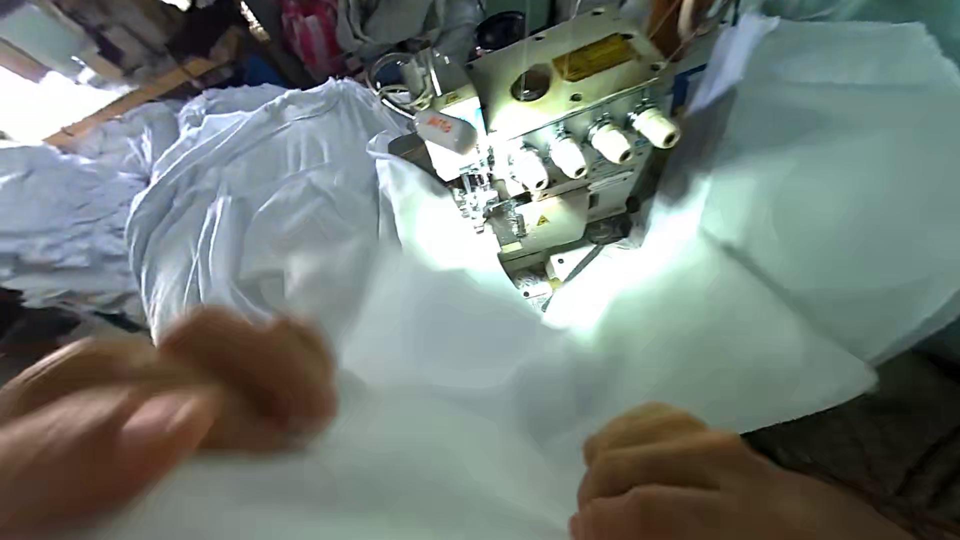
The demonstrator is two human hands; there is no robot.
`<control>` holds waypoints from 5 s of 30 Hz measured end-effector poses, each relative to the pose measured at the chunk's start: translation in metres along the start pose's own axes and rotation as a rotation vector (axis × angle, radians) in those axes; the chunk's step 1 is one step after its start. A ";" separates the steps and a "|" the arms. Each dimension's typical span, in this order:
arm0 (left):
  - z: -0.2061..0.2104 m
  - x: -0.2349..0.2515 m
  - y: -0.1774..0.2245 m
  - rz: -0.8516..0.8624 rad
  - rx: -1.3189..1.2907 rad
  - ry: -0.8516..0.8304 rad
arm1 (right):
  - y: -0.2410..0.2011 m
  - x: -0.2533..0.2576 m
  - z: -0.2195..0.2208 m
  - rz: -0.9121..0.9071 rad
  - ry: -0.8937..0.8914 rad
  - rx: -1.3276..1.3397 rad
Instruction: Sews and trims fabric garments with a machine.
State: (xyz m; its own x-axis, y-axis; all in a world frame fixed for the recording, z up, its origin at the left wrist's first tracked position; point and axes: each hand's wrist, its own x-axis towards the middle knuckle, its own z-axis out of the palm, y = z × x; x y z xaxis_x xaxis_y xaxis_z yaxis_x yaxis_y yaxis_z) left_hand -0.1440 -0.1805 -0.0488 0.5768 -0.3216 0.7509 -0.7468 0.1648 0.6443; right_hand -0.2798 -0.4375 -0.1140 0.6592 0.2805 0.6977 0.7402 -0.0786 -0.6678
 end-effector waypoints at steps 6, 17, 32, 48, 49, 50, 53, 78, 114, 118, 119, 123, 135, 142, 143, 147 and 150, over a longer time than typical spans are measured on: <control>0.037 0.008 -0.090 -0.108 0.553 -0.245 | 0.080 -0.027 0.020 0.618 -0.061 0.033; 0.027 0.016 -0.177 -0.265 0.277 -0.605 | 0.183 -0.016 0.034 0.661 0.125 -0.124; 0.091 -0.052 -0.122 -0.114 1.082 -0.428 | 0.130 -0.027 0.065 0.556 0.318 -0.663; -0.024 -0.036 -0.137 -0.311 0.648 0.035 | 0.148 0.028 0.039 0.813 0.491 0.218; -0.041 -0.056 -0.133 -0.259 0.667 0.211 | 0.148 0.027 0.039 0.808 0.490 0.219; -0.057 -0.081 -0.130 -0.232 0.690 0.404 | 0.147 0.026 0.040 0.812 0.499 0.258; -0.076 -0.159 -0.120 -0.613 0.595 1.025 | 0.147 0.018 0.038 0.805 0.417 0.313; 0.039 -0.099 -0.097 -0.557 0.705 -0.382 | 0.139 -0.045 0.075 0.844 0.168 0.505; 0.112 -0.044 -0.100 -0.264 1.025 -0.287 | 0.165 0.014 0.055 0.635 0.681 0.169; 0.095 -0.076 -0.088 -0.349 1.102 -0.146 | 0.163 0.003 0.053 0.633 0.564 0.132; 0.089 -0.081 -0.085 -0.376 1.056 -0.088 | 0.164 0.000 0.054 0.626 0.544 0.123; 0.076 -0.078 -0.073 -0.320 0.768 -0.044 | 0.160 -0.011 0.062 0.606 0.562 0.185; 0.096 -0.032 -0.091 -0.299 0.896 -0.400 | 0.161 0.009 0.059 0.647 0.679 0.163; 0.109 -0.061 -0.098 -0.316 1.093 -0.231 | 0.161 -0.003 0.064 0.647 0.626 0.171; 0.106 -0.072 -0.096 -0.354 1.102 -0.211 | 0.161 -0.010 0.064 0.611 0.548 0.132; 0.076 -0.100 -0.090 -0.416 1.012 -0.116 | 0.148 -0.031 0.056 0.570 0.389 0.126; 0.060 -0.095 -0.070 -0.247 0.761 -0.149 | 0.116 -0.028 0.044 0.646 0.367 0.474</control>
State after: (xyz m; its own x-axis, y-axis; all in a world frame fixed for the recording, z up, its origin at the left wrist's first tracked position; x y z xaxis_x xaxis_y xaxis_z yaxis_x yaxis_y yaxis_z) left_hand -0.1663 -0.2174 -0.1743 0.7444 -0.3950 0.5383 -0.6549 -0.5887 0.4737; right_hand -0.2182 -0.4123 -0.2229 0.9912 -0.0129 0.1316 0.1290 0.3126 -0.9411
